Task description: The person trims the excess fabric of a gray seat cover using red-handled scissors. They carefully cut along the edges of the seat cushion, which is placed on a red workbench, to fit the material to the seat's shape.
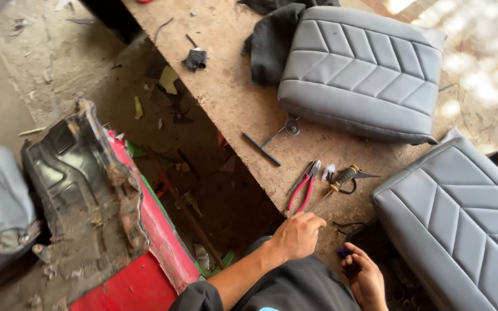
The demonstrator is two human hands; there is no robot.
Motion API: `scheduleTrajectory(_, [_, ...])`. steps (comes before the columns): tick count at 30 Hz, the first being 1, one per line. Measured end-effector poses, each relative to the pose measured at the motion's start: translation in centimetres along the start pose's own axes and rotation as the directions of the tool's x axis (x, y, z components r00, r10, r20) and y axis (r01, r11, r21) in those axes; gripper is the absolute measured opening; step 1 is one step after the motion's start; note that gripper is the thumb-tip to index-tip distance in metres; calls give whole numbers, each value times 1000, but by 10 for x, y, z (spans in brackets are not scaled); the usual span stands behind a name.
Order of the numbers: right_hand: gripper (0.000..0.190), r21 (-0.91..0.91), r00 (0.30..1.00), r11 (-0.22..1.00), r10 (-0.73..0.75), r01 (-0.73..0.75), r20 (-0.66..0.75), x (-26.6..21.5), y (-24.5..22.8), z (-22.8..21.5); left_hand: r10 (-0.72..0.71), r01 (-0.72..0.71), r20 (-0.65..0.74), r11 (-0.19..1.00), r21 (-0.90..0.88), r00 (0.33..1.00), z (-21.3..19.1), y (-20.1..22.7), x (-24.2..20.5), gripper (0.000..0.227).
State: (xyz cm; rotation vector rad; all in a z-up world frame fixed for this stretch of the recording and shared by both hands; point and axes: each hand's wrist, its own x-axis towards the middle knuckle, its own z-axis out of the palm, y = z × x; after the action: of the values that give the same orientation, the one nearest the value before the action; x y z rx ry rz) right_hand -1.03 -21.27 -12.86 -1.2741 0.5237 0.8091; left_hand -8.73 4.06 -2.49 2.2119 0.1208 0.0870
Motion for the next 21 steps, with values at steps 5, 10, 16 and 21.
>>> scheduleTrajectory(5, [36,-170,997,982,-73,79,40,-12,14,1,-50,53,-40,996,69,998,11,26,-60,30])
scheduleTrajectory(10, [37,-345,995,936,-41,69,88,-47,3,39,-210,215,-61,972,91,976,-13,3,-117,33])
scheduleTrajectory(16, [44,-313,991,950,50,-9,124,-47,-5,85,-318,365,-488,931,1,813,-117,-84,-109,25])
scheduleTrajectory(21, [50,-272,972,962,86,-23,221,26,15,119,-505,645,-612,764,10,608,-262,-242,-48,32])
